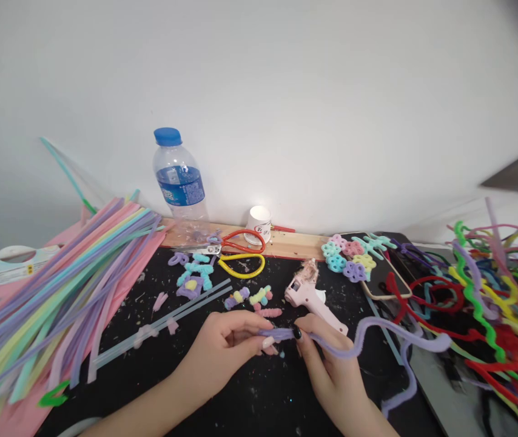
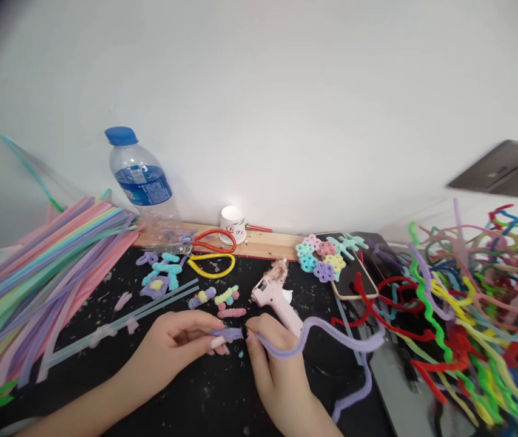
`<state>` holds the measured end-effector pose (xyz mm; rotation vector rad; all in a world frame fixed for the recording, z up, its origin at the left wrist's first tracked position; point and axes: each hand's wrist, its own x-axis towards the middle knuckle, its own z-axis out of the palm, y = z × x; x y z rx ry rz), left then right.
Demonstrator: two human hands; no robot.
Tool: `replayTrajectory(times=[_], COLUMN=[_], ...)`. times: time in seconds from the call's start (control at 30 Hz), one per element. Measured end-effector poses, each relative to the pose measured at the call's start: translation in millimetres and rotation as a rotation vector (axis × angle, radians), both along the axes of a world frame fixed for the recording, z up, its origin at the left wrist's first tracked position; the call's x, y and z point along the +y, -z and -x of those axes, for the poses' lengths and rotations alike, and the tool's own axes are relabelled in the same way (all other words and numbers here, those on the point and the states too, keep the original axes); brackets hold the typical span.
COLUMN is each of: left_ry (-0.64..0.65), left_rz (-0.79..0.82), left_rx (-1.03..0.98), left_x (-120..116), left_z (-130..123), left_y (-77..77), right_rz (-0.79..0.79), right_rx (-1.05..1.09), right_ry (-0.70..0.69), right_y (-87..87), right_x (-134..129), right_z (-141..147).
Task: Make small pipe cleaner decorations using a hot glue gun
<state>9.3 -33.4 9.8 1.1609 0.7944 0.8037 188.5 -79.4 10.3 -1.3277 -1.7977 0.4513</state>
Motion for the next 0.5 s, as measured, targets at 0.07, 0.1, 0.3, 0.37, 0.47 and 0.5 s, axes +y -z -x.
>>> replayTrajectory(times=[0.07,0.1,0.3,0.37,0.47,0.5], left_ry=[-0.003,-0.003,-0.006,-0.017,-0.023,-0.024], left_rz=[0.006,0.004,-0.004,-0.011,0.005,0.016], left_rx=[0.014,0.027,0.098,0.103,0.1,0.087], left_x=[0.0,-0.1,-2.2,-2.5,-2.2,-2.0], left_z=[-0.5,-0.6,-0.4,-0.3,-0.3,-0.4], left_y=[-0.5,-0.8,0.5,1.8,2.7,2.8], right_rz=[0.005,0.005,-0.038,-0.04,-0.034,-0.026], right_rx=[-0.017,-0.024,-0.033,-0.037,-0.044,-0.047], right_ry=[0.002,0.004,0.003,-0.003,-0.005,0.0], right_y=[0.1,0.2,0.0,0.0,-0.1,-0.3], right_x=[0.1,0.2,1.2,1.2,1.0,0.9], right_z=[-0.4,-0.7,-0.5,0.1,1.2,1.5])
